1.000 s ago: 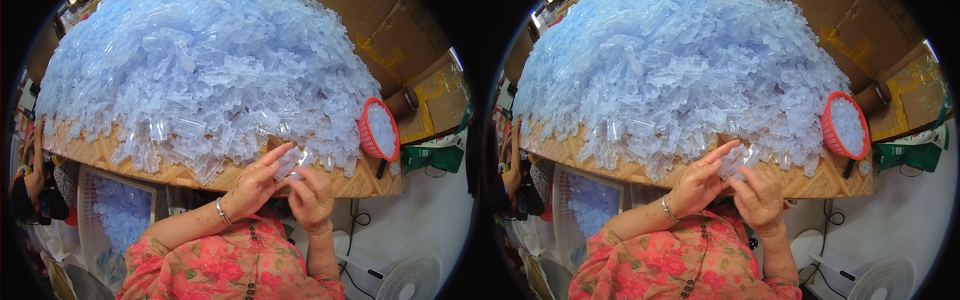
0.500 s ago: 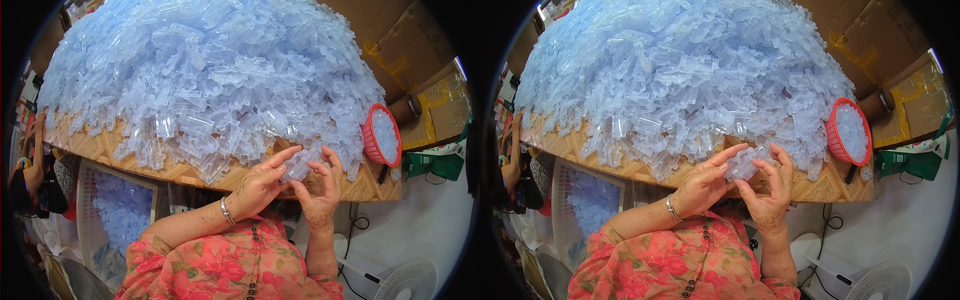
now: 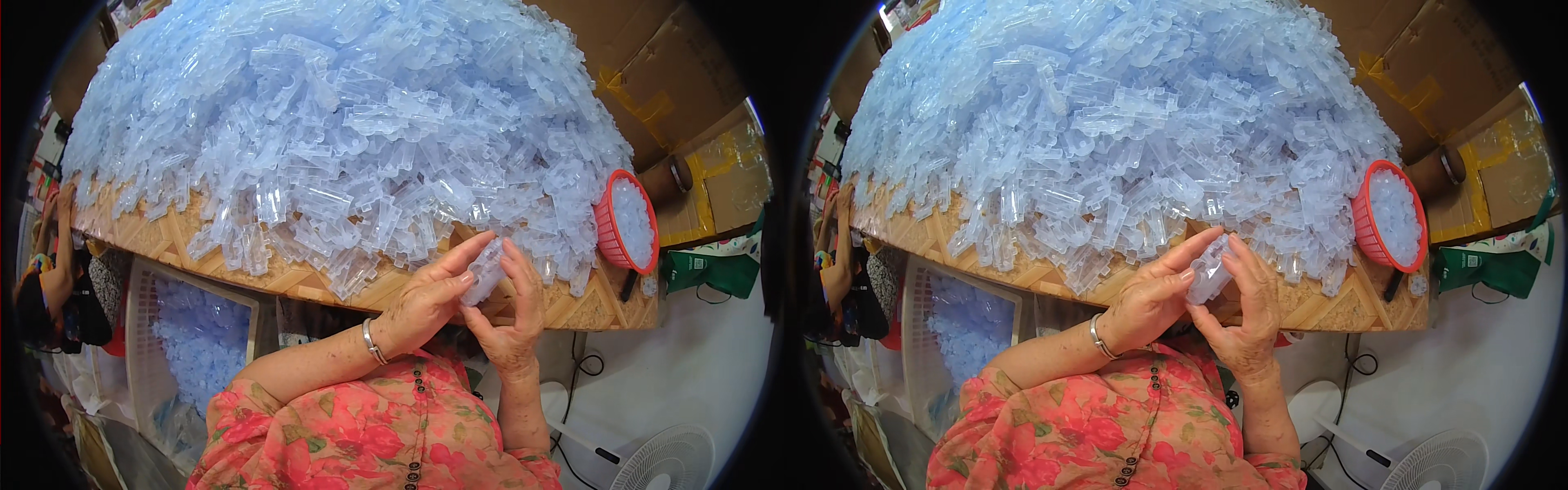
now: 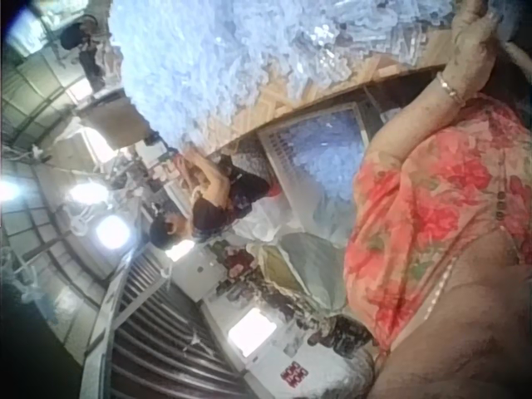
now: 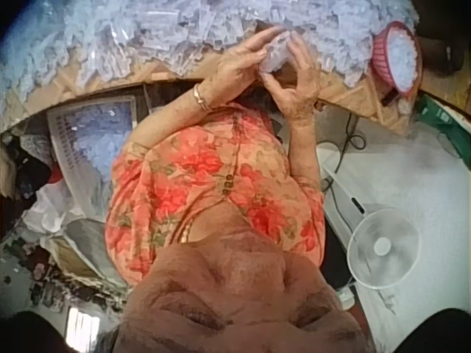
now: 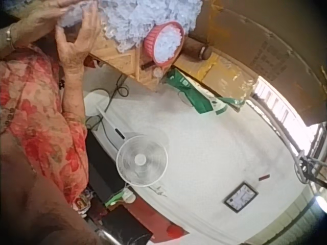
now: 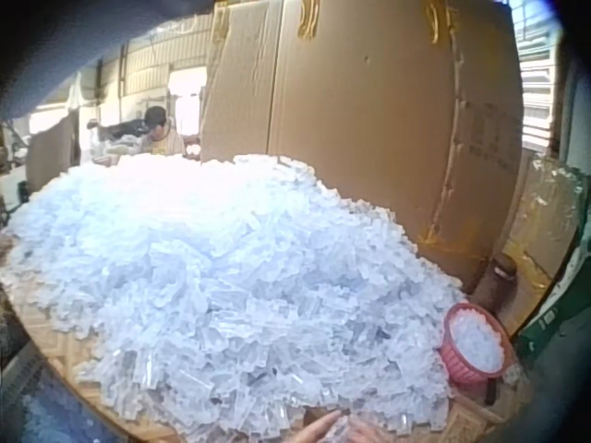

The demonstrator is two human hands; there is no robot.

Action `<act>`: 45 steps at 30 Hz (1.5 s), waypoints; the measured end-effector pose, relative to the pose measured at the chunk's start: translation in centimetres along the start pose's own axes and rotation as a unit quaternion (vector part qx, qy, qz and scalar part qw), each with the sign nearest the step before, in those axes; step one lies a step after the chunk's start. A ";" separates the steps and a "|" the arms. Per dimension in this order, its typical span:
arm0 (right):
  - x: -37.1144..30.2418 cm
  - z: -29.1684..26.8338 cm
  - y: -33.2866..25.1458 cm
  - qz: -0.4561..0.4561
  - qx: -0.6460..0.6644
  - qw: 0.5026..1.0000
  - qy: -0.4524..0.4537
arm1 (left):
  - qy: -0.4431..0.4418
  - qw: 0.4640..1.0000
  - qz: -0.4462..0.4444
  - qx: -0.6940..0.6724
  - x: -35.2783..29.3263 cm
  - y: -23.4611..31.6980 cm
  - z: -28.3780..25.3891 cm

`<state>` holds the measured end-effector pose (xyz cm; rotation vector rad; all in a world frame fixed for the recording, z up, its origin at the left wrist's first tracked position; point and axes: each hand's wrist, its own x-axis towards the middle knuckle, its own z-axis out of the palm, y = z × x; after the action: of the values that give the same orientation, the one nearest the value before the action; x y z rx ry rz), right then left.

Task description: The person repeatedly picks up small translucent plastic components from a large pile on a wooden table, snaps two pieces together by hand, and places the assembled unit into a red basket. The process is continuous and repetitive throughout the clip.

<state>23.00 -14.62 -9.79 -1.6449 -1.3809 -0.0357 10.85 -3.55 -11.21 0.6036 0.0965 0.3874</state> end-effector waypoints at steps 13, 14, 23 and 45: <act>-0.2 0.1 0.9 0.098 0.056 0.993 -0.034 | -0.015 1.000 -0.008 0.016 0.0 0.1 0.0; -0.2 0.1 1.0 0.092 0.064 0.993 -0.033 | -0.016 1.000 -0.009 0.014 0.0 0.2 0.1; -0.2 0.0 1.4 0.071 0.069 0.995 -0.027 | -0.032 0.999 -0.030 -0.001 0.0 0.2 0.0; -1.1 1.0 1.9 0.115 0.181 0.977 -0.007 | -0.070 0.985 -0.009 0.156 -0.6 0.6 -0.5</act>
<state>23.57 -14.66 -12.14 -1.4839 -1.1213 0.3427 10.04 -3.04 -11.34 0.9362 0.0285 0.3124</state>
